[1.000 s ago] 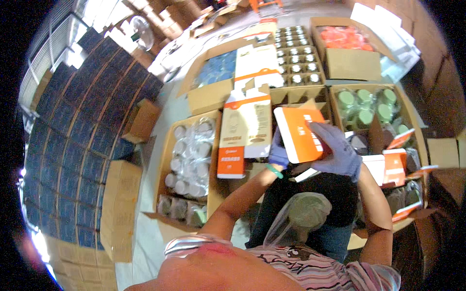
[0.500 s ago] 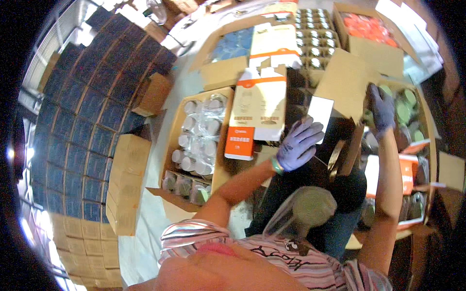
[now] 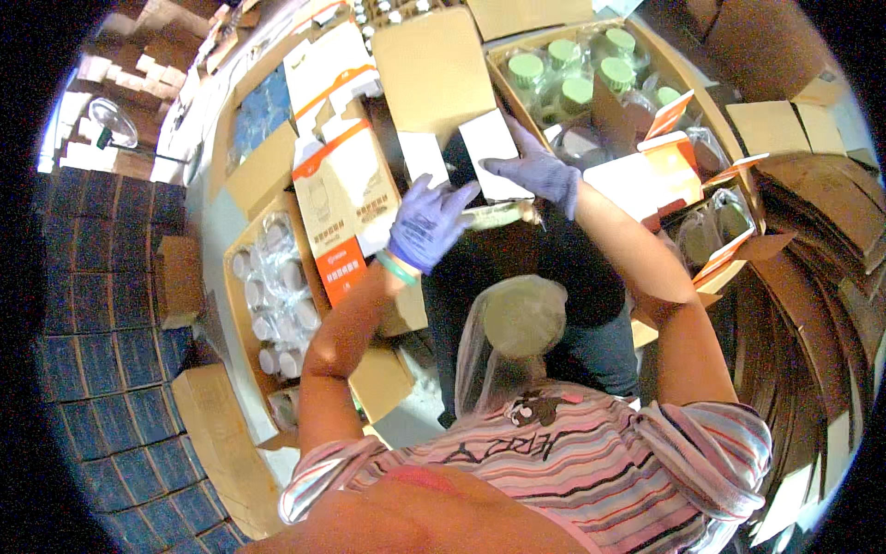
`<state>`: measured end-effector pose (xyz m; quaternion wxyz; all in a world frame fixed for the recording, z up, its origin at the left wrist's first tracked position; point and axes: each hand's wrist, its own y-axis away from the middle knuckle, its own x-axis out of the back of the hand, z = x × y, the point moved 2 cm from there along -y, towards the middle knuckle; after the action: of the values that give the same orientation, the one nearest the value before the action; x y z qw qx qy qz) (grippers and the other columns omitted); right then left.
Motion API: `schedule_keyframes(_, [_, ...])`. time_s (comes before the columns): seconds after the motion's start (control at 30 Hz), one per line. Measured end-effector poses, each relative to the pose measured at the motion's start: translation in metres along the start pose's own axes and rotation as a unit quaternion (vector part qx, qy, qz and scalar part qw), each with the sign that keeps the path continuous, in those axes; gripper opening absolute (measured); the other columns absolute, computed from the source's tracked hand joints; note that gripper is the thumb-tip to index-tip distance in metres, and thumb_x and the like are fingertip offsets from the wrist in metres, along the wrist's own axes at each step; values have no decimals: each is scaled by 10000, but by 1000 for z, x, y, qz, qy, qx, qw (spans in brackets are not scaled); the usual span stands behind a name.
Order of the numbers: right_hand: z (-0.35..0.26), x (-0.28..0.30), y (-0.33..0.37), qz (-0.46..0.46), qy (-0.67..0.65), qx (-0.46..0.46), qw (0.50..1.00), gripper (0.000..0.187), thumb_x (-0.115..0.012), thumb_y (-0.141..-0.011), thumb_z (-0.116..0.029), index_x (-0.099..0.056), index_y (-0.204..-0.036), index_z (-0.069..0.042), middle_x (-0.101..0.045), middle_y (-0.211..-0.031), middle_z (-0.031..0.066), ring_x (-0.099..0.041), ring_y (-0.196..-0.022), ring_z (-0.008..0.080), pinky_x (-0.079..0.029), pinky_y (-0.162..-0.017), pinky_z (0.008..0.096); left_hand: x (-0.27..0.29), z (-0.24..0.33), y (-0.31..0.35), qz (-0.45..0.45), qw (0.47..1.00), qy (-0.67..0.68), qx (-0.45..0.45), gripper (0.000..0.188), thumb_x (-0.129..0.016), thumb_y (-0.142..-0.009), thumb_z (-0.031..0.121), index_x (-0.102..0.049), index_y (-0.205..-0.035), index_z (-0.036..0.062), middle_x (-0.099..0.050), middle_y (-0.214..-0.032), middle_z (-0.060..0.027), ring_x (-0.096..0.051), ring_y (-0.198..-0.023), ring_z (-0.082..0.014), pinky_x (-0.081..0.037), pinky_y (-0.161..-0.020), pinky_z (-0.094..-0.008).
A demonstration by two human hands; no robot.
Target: The person places white pitchers into plastic bags, puts them into partitioned cardboard boxes, and then packs the smaller boxes into larger crates.
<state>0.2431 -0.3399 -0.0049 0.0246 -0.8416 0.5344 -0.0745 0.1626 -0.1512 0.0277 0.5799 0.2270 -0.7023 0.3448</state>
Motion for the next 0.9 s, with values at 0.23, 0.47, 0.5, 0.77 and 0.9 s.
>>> schedule_keyframes(0.23, [12, 25, -4, -3, 234, -62, 970, 691, -509, -862, -492, -354, -1356, -34, -563, -1181, 242, -546, -1114, 349, -435, -942, 393, 2, -3, -26, -160, 984, 28, 71, 706, -633, -773, 344, -342, -1386, 153, -486, -1346, -67, -586, -1031, -233, -405, -889, -394])
schedule_keyframes(0.47, [-29, 14, 165, -398, 323, -189, 837, 464, -562, -857, -440, -590, -1156, -87, -619, -1120, 165, -610, -982, 321, -485, -866, 397, -5, -43, -36, -399, 902, 147, 81, 918, -550, -708, 664, -298, -1436, 164, -577, -1214, -195, -575, -1083, -352, -427, -952, -394])
schedule_keyframes(0.5, [-29, 3, 195, -433, 292, -221, 823, 451, -588, -846, -438, -610, -1148, -104, -617, -1142, 153, -610, -995, 320, -483, -875, 396, 7, -37, -50, -447, 878, 149, 88, 933, -531, -713, 688, -290, -1440, 156, -568, -1225, -204, -563, -1094, -372, -412, -970, -401])
schedule_keyframes(0.77, [20, -59, 280, -159, 270, -83, 946, 454, -636, -787, -493, -675, -1012, -100, -671, -958, 134, -644, -858, 291, -490, -789, 409, -16, -45, -42, -437, 878, 177, 83, 850, -496, -770, 636, -253, -1459, 202, -552, -1243, -215, -530, -1140, -382, -377, -1001, -421])
schedule_keyframes(0.9, [112, -77, 322, -203, 326, -173, 907, 506, -624, -756, -541, -644, -1061, -138, -632, -1069, 112, -610, -949, 306, -487, -819, 417, -3, -45, -43, -433, 878, 178, 99, 761, -453, -821, 581, -247, -1460, 223, -553, -1249, -198, -524, -1147, -381, -375, -1003, -428])
